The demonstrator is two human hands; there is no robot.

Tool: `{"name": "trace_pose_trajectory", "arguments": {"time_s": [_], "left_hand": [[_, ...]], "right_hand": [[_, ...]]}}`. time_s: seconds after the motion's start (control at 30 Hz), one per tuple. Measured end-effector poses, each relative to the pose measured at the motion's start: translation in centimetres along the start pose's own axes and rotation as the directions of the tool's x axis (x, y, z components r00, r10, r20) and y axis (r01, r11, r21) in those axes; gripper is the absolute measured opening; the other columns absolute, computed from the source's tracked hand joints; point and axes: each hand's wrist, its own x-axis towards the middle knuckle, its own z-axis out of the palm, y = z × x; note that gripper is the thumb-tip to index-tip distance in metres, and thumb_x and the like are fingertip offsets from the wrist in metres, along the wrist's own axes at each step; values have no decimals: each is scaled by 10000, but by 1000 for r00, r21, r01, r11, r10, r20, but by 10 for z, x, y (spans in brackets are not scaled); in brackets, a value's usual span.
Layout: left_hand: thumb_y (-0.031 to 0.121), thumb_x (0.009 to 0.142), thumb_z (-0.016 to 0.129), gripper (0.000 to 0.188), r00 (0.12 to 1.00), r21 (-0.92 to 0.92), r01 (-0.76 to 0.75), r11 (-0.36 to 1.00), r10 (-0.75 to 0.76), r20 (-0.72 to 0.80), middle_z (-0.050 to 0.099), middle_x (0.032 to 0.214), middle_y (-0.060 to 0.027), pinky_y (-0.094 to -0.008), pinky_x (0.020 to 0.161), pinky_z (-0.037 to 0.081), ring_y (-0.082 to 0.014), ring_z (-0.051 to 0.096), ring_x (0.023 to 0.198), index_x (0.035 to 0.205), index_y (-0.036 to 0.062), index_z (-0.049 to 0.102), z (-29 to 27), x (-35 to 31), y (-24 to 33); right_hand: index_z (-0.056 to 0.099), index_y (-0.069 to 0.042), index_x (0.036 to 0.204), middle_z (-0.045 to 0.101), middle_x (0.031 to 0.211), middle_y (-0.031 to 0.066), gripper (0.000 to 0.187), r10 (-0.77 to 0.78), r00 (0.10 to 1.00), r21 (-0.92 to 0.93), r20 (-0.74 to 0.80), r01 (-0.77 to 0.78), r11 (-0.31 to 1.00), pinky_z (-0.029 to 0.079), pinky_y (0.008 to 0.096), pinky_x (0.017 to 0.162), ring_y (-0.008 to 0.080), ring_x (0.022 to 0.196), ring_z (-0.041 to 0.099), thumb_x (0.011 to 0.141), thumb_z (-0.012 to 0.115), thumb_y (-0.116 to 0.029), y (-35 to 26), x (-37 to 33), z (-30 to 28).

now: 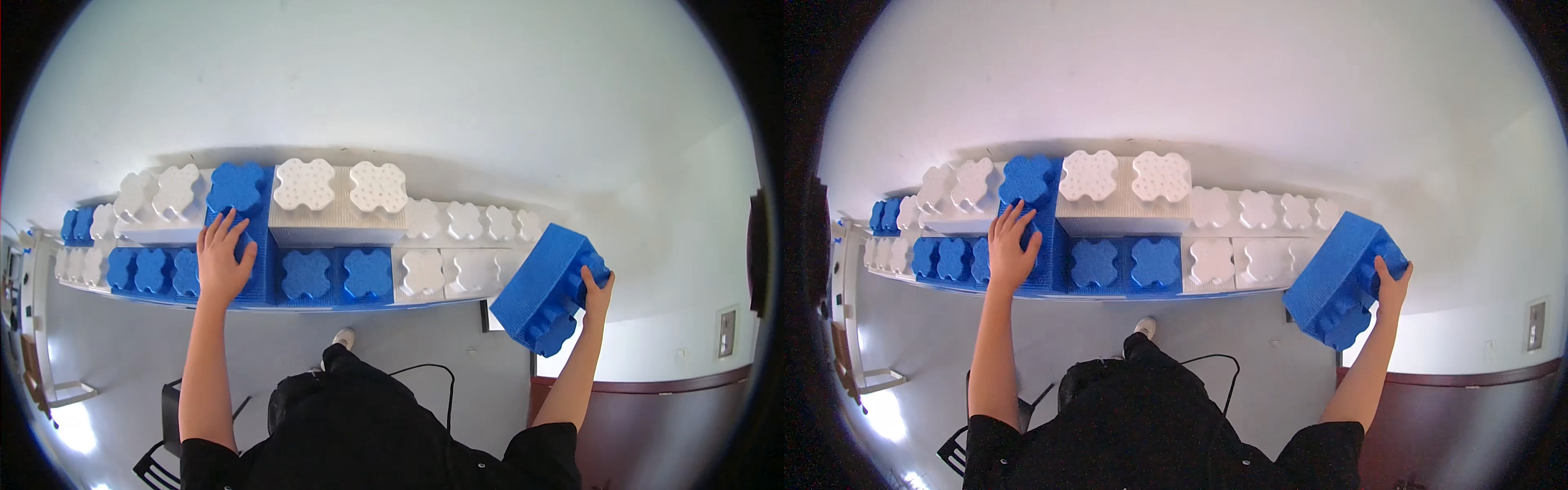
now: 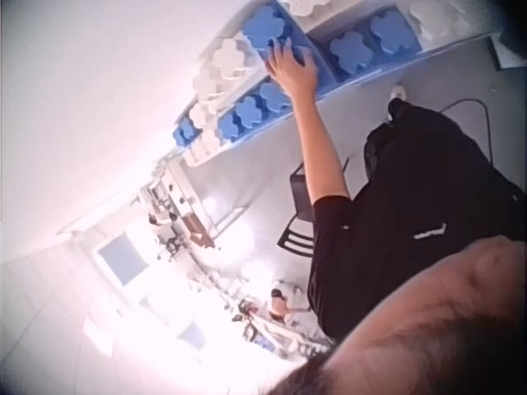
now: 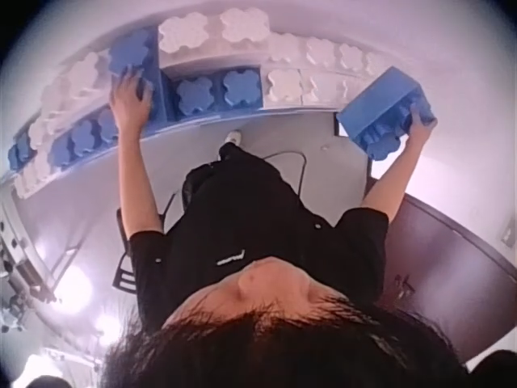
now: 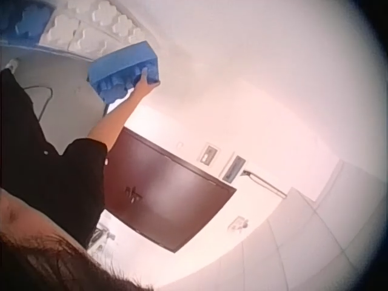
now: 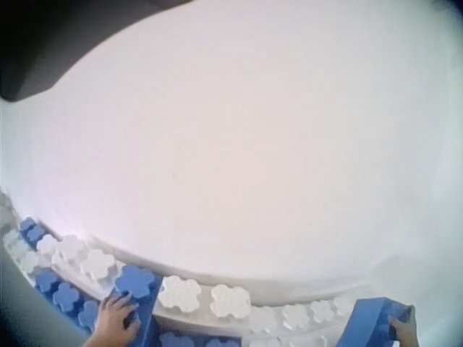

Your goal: Stack and arrange large interlocking blue and white foam blocks into a wall structure.

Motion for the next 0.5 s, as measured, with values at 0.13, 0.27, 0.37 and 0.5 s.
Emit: {"name": "trace_pose_trajectory", "arguments": {"time_s": [0.13,0.27,0.37,0.5], "left_hand": [[222,908,678,319,997,-117,-36,992,28,-73,691,1317,-85,-523,1181,332,-319,578,1292,1197,99,734,2,2,-6],[184,910,664,268,988,-129,-76,989,57,-143,724,1222,-74,-508,1160,362,-293,626,1194,1147,93,749,5,4,-3],[176,910,663,254,989,-126,-66,990,48,-142,732,1208,-88,-470,1138,390,-300,632,1179,1127,85,758,3,5,-2],[157,918,657,214,991,-135,-41,990,23,-132,743,1186,-104,-447,1108,422,-317,639,1158,1078,63,764,2,4,0]], "right_hand": [[257,35,1603,469,1528,267,1246,-29,999,-118,-16,26,993,361,430,1182,378,1410,476,673,971,-389,3,-30,-32],[244,-1,1617,464,1529,272,1245,-68,997,-157,-20,64,985,361,433,1184,386,1403,481,677,969,-374,16,-35,-53],[238,-51,1632,464,1524,278,1243,-81,995,-103,57,87,991,361,446,1187,390,1394,487,670,974,-327,14,-36,-60],[259,-138,1641,413,1574,245,1249,-299,898,-72,324,338,938,352,464,1198,380,1436,439,598,946,-155,-6,-40,-56]]}}
